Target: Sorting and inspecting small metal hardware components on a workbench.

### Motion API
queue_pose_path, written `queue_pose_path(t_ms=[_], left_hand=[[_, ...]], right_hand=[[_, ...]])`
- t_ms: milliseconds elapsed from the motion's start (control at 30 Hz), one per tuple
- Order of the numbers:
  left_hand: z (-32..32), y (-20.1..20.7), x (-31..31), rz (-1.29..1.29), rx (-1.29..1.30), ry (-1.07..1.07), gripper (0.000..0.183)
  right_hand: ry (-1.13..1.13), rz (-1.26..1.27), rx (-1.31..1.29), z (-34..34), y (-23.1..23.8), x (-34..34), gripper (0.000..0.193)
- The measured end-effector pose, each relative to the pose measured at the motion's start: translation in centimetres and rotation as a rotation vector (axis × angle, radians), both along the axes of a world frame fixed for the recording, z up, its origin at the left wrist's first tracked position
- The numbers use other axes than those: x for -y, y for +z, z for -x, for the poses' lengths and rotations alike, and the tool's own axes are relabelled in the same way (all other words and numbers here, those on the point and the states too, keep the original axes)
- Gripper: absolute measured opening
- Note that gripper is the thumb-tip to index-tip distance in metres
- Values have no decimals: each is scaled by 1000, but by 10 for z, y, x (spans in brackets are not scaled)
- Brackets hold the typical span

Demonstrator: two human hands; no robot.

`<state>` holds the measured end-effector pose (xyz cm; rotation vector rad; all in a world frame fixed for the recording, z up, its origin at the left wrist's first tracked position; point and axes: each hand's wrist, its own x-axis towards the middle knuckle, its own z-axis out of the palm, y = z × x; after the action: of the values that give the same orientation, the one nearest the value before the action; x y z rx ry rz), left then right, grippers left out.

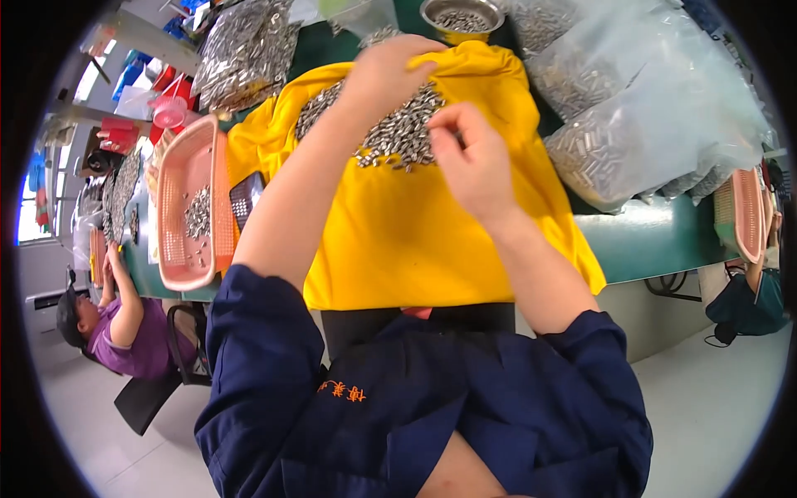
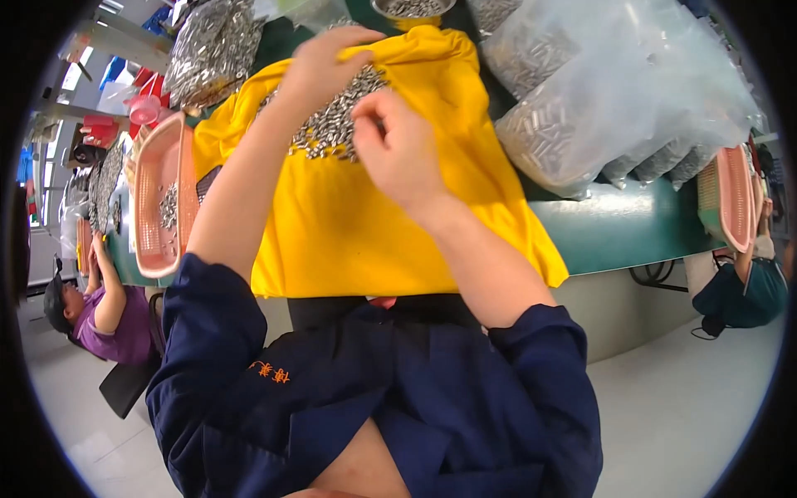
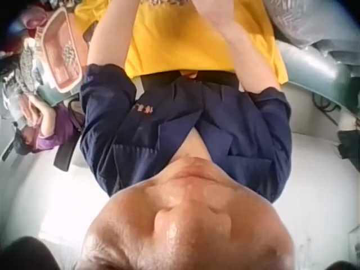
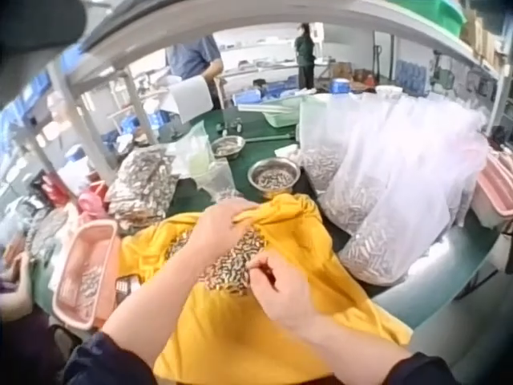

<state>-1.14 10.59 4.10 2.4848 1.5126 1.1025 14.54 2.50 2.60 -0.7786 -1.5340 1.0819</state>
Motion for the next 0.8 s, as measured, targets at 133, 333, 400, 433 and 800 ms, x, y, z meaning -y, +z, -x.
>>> queue_pose_path(t_ms=[133, 333, 400, 433, 800], left_hand=[[36, 5, 71, 347, 156, 216, 20], [22, -36, 118, 208, -84, 117, 19], [21, -38, 122, 220, -89, 135, 17], [21, -39, 123, 233, -120, 131, 16], [20, -29, 117, 313, -264, 84, 10]], right_hand=[[-16, 111, -142, -1, -3, -8, 5], [14, 167, -161, 1, -6, -7, 4], [26, 155, -145, 1, -9, -8, 4], [38, 145, -134, 2, -11, -8, 4], [44, 139, -28, 4, -9, -7, 5]])
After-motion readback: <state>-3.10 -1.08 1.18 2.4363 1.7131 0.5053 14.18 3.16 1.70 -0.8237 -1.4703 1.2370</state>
